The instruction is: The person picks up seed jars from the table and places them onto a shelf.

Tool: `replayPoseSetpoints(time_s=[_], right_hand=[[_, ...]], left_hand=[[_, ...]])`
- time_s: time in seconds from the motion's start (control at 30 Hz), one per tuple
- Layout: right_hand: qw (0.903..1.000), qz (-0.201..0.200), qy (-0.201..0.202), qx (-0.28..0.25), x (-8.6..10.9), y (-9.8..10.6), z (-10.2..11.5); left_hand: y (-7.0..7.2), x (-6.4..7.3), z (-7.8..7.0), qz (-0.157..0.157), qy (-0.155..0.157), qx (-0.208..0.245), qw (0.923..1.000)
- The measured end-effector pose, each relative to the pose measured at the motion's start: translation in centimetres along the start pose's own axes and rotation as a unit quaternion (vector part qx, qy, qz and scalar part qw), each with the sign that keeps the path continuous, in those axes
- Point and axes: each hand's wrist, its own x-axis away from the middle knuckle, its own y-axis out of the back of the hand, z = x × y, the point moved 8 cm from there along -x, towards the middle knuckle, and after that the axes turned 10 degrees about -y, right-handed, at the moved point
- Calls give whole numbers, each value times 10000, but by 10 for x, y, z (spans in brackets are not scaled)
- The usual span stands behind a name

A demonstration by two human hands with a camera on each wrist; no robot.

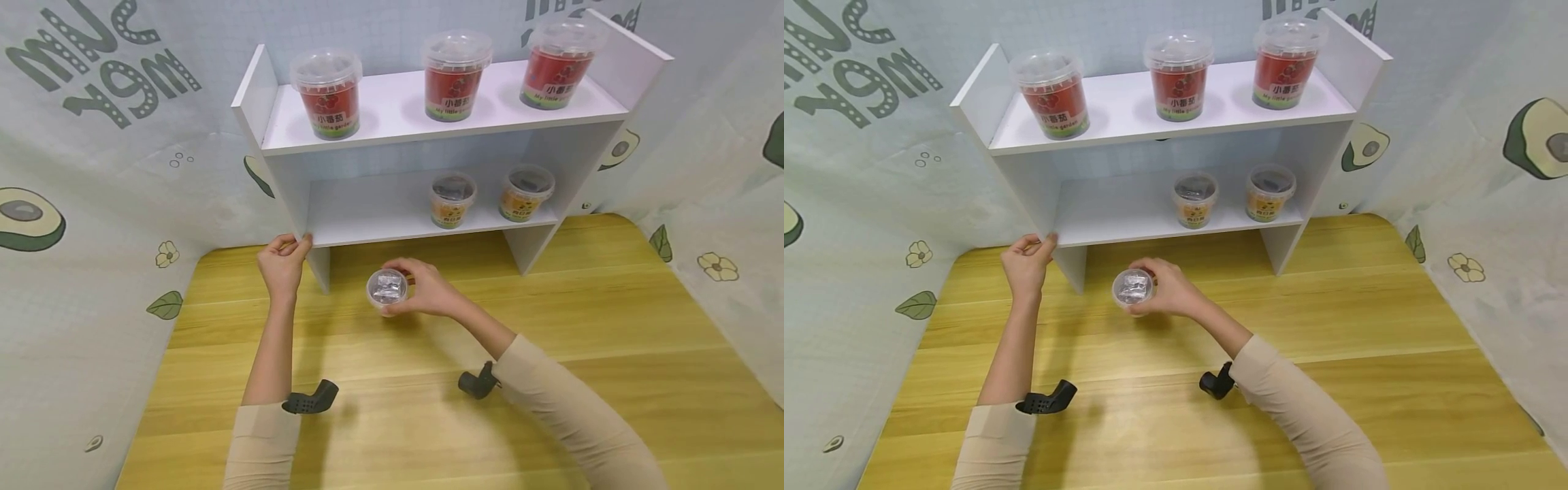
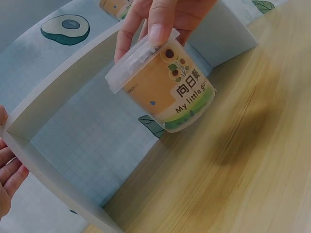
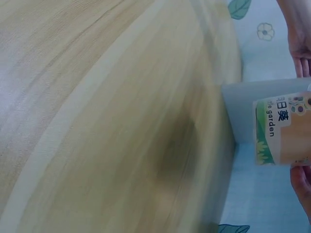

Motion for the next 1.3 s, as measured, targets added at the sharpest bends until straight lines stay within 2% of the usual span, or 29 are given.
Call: replayPoseSetpoints(time_s=[0.23, 0.67, 1.0, 1.3], right_hand=[[9999, 117, 65, 88, 2, 6, 13], [9981, 71, 221, 563, 6, 35, 49], [9984, 210, 222, 483, 5, 39, 52], [9981, 622, 31, 28, -6, 50, 66]], left_hand=[[0, 0, -2, -5, -43, -25, 10000], [0, 0, -2, 61, -14, -38, 10000], [0, 0, -1, 79, 24, -75, 9999], [0, 0, -1, 61, -2, -50, 10000]])
